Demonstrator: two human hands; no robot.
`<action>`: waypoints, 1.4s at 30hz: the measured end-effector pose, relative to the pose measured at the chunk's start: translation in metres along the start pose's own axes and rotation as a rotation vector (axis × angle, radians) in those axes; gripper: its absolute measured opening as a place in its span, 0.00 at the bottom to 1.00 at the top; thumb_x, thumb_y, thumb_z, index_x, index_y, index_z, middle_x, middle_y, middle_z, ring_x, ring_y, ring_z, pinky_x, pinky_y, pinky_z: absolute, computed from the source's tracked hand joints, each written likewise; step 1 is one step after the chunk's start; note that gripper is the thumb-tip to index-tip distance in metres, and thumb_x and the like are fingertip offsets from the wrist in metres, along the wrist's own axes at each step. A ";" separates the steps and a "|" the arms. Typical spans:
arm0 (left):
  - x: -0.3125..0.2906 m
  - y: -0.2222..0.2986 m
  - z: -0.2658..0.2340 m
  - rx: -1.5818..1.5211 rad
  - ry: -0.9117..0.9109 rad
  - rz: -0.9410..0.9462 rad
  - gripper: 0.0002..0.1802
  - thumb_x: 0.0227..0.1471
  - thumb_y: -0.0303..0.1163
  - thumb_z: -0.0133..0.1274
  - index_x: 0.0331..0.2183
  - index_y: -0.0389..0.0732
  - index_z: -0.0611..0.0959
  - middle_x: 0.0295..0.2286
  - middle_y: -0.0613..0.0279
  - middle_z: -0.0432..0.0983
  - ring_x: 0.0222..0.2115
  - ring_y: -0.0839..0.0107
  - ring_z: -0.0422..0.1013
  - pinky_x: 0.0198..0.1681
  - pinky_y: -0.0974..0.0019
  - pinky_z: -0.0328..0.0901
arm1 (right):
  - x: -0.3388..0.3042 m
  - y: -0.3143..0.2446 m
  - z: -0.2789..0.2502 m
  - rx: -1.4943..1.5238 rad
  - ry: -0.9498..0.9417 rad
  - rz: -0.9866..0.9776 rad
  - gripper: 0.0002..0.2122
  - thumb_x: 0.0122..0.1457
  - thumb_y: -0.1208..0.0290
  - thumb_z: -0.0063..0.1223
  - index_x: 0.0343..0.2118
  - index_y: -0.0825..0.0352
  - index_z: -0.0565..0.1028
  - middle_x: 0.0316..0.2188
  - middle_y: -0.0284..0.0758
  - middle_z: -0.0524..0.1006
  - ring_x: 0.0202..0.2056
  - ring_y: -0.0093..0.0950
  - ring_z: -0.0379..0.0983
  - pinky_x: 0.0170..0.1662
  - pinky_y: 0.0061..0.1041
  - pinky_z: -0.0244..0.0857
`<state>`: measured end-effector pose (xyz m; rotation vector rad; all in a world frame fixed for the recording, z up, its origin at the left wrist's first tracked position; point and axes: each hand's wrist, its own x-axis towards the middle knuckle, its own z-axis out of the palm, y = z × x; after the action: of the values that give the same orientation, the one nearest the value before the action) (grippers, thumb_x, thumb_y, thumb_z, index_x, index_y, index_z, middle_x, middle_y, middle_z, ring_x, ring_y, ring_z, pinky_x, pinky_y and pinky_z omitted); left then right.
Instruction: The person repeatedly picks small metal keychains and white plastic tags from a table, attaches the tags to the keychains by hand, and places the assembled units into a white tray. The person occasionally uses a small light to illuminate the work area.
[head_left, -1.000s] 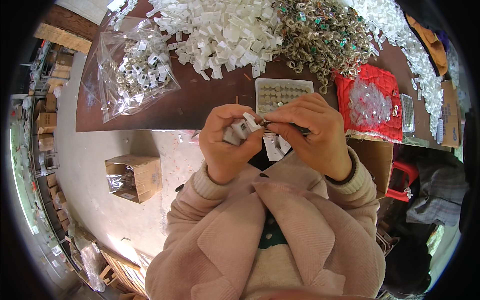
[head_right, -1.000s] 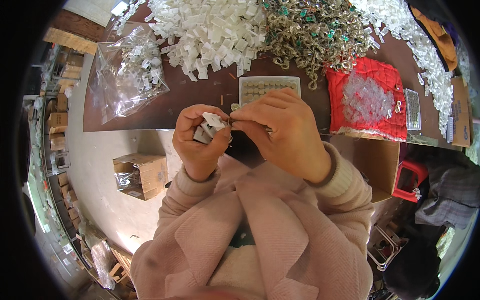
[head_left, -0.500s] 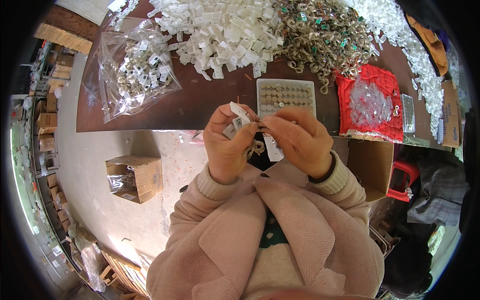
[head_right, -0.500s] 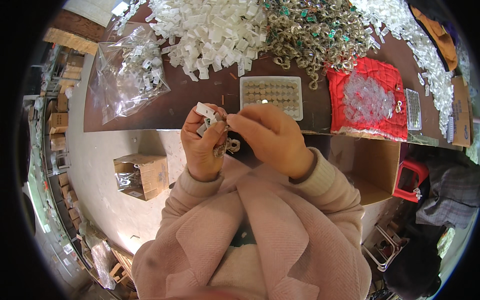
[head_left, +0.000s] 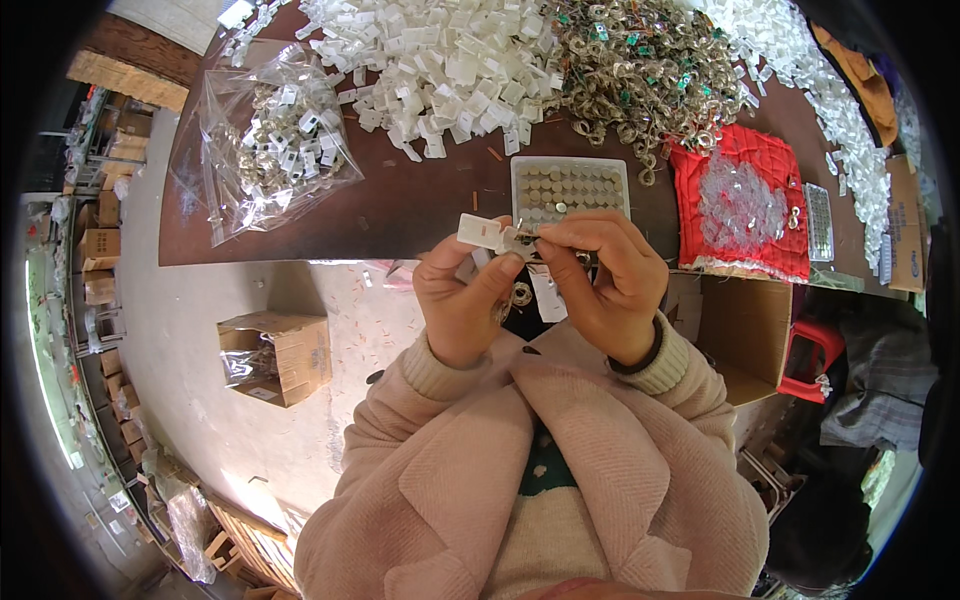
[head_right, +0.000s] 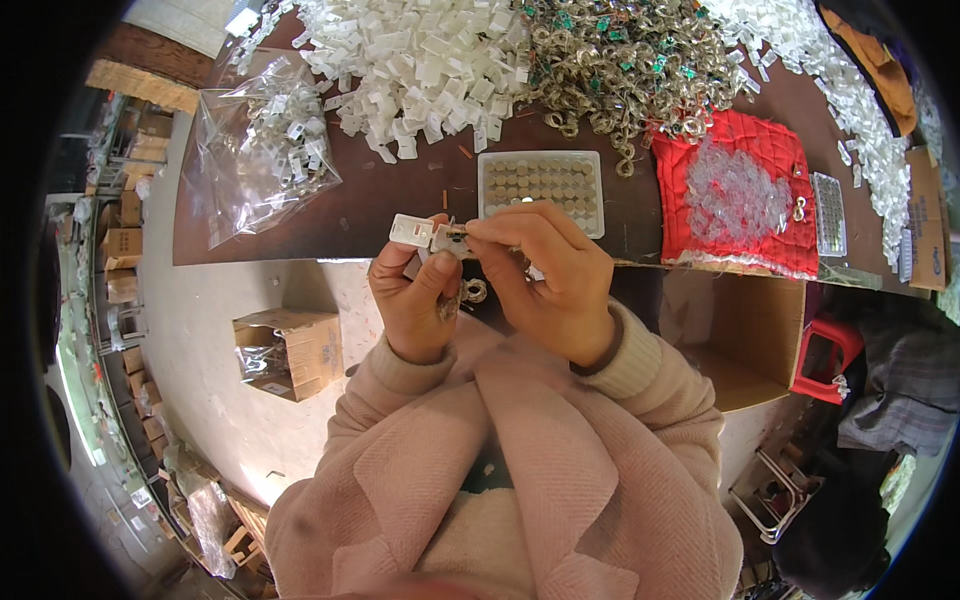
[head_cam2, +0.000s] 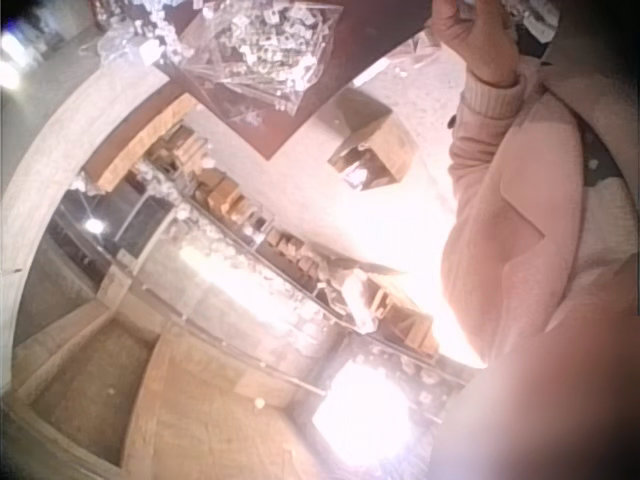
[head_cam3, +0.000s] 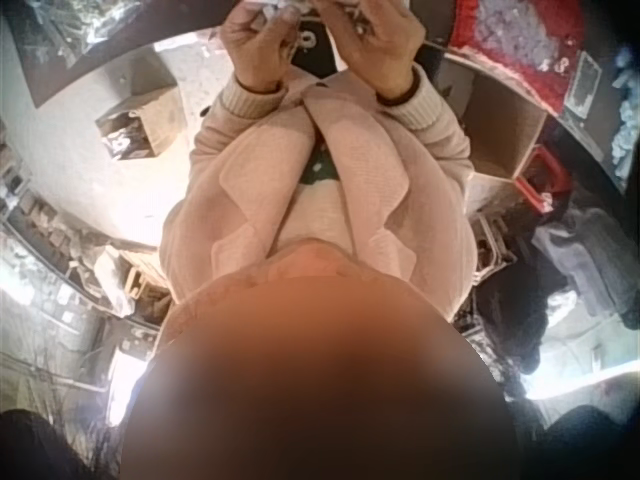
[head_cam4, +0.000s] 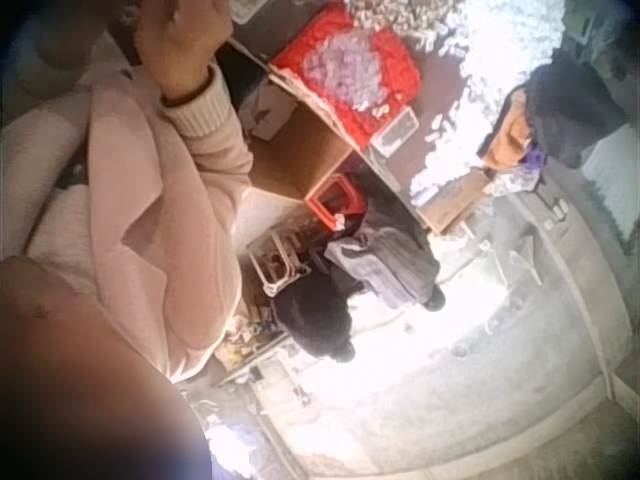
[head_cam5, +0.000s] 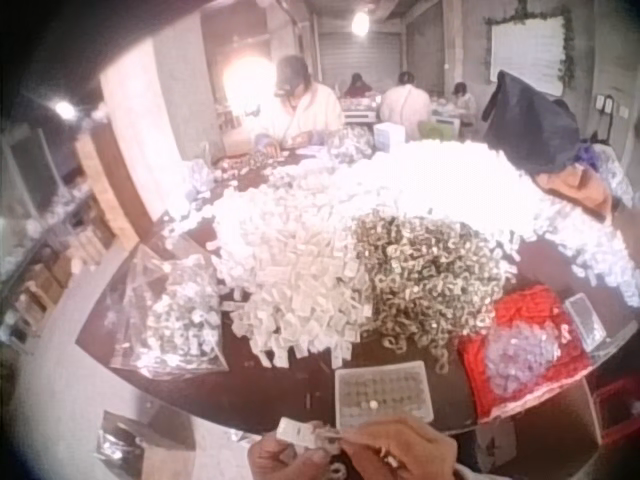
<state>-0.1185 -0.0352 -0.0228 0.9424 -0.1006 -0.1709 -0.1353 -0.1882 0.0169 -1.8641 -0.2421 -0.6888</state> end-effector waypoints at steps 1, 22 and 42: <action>0.000 0.000 0.000 0.002 0.011 0.000 0.15 0.53 0.19 0.60 0.44 0.34 0.82 0.31 0.67 0.80 0.23 0.87 0.68 0.24 0.81 0.61 | 0.000 0.000 0.000 0.003 0.009 -0.001 0.11 0.52 0.86 0.63 0.38 0.68 0.80 0.32 0.37 0.79 0.30 0.26 0.77 0.32 0.20 0.71; 0.005 -0.009 -0.012 0.145 -0.134 0.377 0.15 0.47 0.14 0.63 0.37 0.35 0.78 0.38 0.53 0.80 0.38 0.70 0.76 0.42 0.67 0.71 | -0.008 0.001 -0.009 0.789 -0.202 0.696 0.08 0.54 0.85 0.61 0.38 0.71 0.81 0.32 0.32 0.78 0.31 0.16 0.73 0.33 0.15 0.65; -0.002 -0.022 -0.011 0.031 0.034 0.238 0.13 0.53 0.15 0.58 0.39 0.39 0.77 0.37 0.56 0.79 0.28 0.80 0.70 0.29 0.78 0.65 | -0.013 0.008 0.010 0.122 -0.071 0.102 0.12 0.51 0.85 0.62 0.39 0.67 0.81 0.30 0.34 0.80 0.29 0.21 0.76 0.30 0.18 0.68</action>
<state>-0.1205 -0.0389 -0.0475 0.9561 -0.1834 0.0668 -0.1386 -0.1803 0.0009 -1.7726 -0.2282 -0.5277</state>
